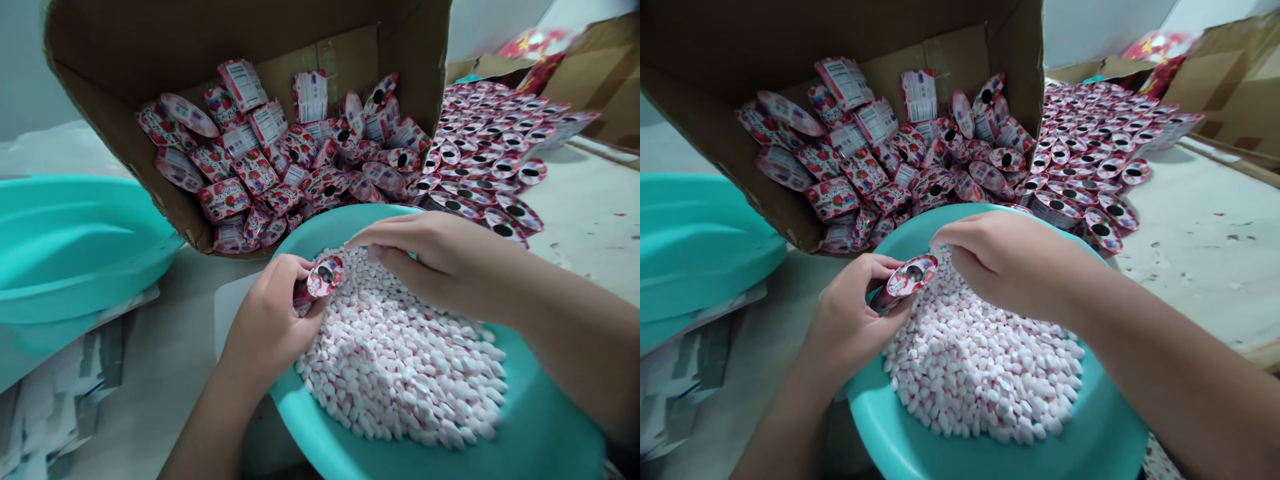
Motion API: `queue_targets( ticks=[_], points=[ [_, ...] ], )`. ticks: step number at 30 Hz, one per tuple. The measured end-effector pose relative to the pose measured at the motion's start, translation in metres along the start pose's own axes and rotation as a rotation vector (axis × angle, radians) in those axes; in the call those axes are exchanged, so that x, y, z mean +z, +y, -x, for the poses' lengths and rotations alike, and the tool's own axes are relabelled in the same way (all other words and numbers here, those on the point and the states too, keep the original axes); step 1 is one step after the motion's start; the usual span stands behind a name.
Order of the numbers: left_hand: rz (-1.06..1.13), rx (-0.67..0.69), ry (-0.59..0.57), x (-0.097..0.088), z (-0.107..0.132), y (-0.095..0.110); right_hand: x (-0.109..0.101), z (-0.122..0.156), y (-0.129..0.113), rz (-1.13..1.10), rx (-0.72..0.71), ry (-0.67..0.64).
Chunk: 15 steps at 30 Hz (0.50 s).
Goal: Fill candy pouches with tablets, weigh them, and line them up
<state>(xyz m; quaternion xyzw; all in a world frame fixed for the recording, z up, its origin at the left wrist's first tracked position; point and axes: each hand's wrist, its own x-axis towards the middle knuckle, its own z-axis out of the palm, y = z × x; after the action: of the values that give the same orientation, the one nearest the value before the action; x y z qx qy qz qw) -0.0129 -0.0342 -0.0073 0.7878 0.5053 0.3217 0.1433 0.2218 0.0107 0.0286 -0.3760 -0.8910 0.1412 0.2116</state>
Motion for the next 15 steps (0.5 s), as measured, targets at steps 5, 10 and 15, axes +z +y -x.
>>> queue_targets(
  ticks=[5,10,15],
  points=[
    [0.072,0.043,0.029,-0.001,0.001,-0.001,0.004,-0.005,0.001,-0.099,-0.024,-0.001],
    [0.27,-0.101,0.158,0.004,0.005,-0.003,0.0,-0.006,0.004,-0.142,0.07,-0.048],
    [0.417,-0.159,0.353,-0.018,0.002,-0.007,-0.004,-0.006,0.013,-0.157,0.167,-0.103]
  ],
)
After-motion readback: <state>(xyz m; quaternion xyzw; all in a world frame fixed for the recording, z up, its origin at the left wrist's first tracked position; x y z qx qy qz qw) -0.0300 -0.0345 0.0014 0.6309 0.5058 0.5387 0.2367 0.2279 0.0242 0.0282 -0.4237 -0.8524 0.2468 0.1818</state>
